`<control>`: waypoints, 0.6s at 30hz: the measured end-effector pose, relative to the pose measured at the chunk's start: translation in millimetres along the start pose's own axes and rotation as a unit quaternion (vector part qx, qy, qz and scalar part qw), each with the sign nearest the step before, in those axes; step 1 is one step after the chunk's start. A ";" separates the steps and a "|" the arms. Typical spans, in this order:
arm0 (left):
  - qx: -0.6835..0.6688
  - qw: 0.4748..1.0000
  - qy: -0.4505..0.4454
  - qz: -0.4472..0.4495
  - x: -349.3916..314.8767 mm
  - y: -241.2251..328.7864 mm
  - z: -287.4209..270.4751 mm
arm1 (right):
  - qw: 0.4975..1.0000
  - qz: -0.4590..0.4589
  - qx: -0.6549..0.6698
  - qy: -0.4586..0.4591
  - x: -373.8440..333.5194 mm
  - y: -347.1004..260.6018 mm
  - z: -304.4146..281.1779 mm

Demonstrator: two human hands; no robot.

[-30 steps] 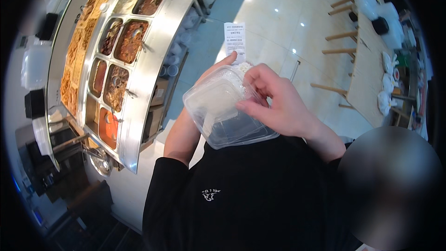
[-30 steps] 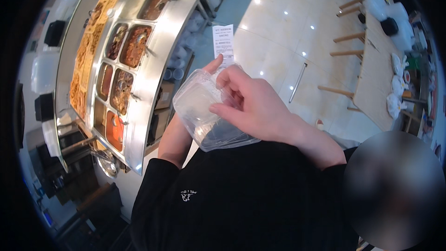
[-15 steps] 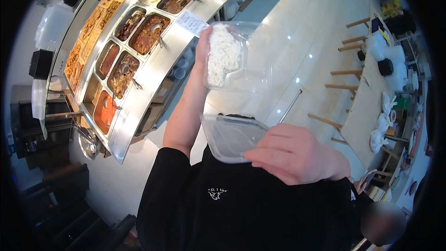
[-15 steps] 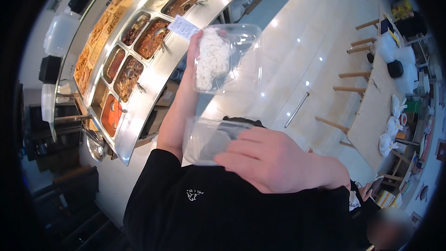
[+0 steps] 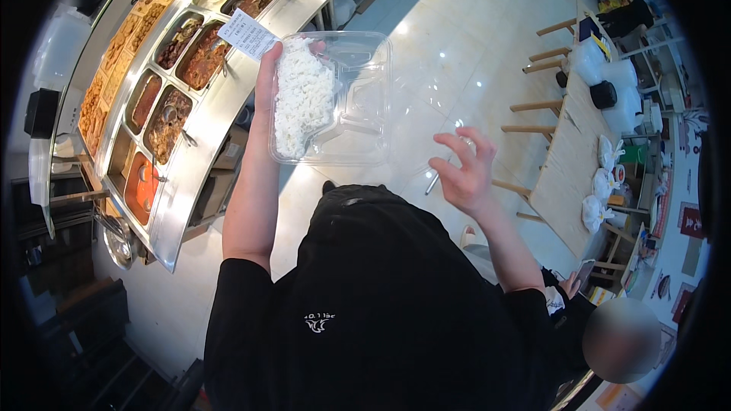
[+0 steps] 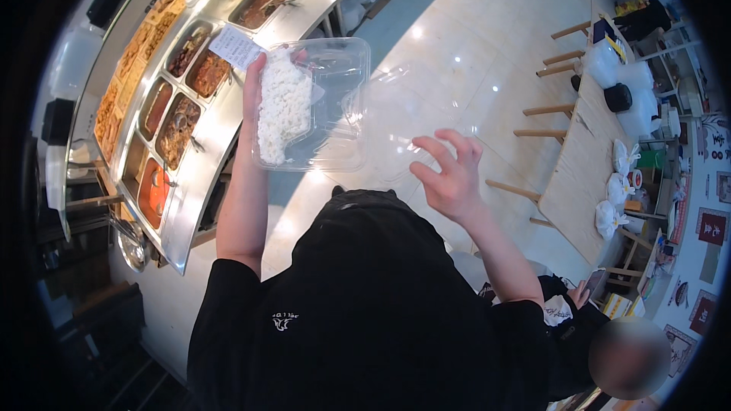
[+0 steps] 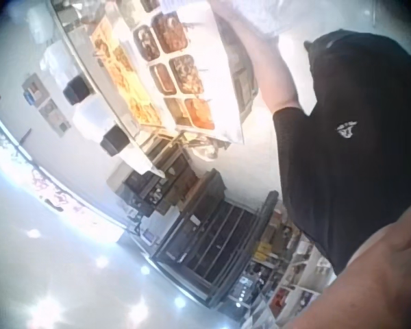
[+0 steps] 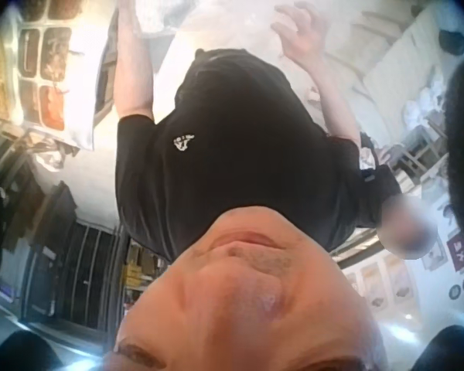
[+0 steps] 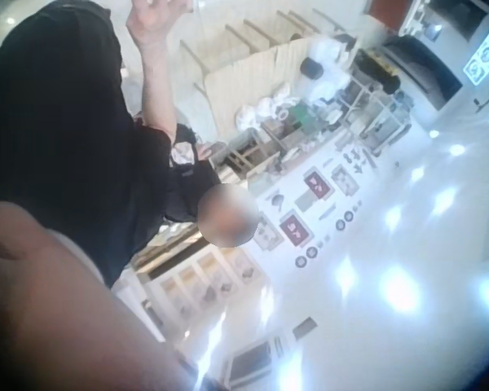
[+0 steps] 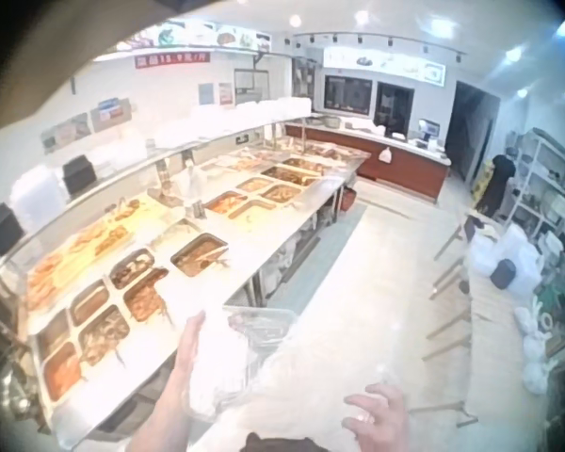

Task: The person assembles multiple food orders in a cafeteria setting. They scoop various cooked dishes from a buffet line into compartmentalized plastic containers, add rice, and use scissors to cut fried chicken pieces into smaller portions. The person also handles receipts and places items into a refrigerator.

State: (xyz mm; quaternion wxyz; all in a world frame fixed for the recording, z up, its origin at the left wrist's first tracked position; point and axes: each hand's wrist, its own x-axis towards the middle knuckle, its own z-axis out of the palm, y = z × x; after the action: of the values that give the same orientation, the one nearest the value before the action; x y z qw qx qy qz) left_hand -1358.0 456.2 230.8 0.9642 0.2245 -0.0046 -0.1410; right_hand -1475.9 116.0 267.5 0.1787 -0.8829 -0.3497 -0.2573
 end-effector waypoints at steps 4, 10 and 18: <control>0.038 0.997 0.068 0.023 -10.3 -9.6 5.4 | 0.999 -0.024 -0.007 0.040 -1.4 22.4 -4.7; 0.001 0.993 0.073 0.088 -13.8 -39.8 -5.5 | 0.987 -0.111 0.046 0.108 2.2 -1.7 47.0; -0.014 0.983 0.095 0.156 -46.5 -23.0 -21.1 | 0.978 -0.143 0.122 0.095 24.5 -40.3 72.0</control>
State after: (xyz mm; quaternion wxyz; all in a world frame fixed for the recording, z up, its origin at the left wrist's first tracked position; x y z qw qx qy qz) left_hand -1407.3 458.3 204.4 0.9734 0.2202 0.0536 0.0327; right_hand -1465.5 192.4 229.2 0.2790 -0.7668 -0.4825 -0.3185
